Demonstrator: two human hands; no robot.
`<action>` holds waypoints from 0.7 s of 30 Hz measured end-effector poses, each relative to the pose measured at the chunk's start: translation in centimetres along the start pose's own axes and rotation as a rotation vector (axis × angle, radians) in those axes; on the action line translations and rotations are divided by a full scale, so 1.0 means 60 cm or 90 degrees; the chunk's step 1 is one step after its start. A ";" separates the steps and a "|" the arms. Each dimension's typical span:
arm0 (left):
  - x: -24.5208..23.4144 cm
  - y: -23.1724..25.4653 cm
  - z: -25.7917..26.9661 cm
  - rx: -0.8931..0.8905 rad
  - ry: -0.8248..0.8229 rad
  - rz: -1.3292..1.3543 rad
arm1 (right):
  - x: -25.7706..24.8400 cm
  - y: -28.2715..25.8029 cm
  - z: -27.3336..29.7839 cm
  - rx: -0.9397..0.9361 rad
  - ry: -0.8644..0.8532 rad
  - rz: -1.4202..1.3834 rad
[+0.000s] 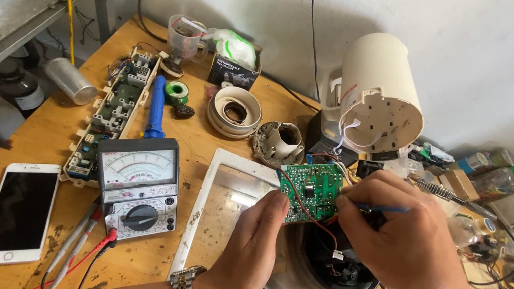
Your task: The person holds a green circuit board in their left hand and uses a soldering iron in their right hand to work on the board's components. They repeatedly apply the soldering iron to various points on the board while holding it over a disassembled appliance base.
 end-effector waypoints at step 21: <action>0.002 0.002 -0.004 0.016 -0.024 -0.009 | -0.012 -0.005 0.036 -0.019 0.140 -0.114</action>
Point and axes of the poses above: each hand's wrist, its own z-axis away from the middle knuckle, its own x-axis out of the palm, y = z × x, the point moved 1 cm from there along -z, towards the middle knuckle, and after that the axes turned 11 degrees about z, right-handed, at the moved point
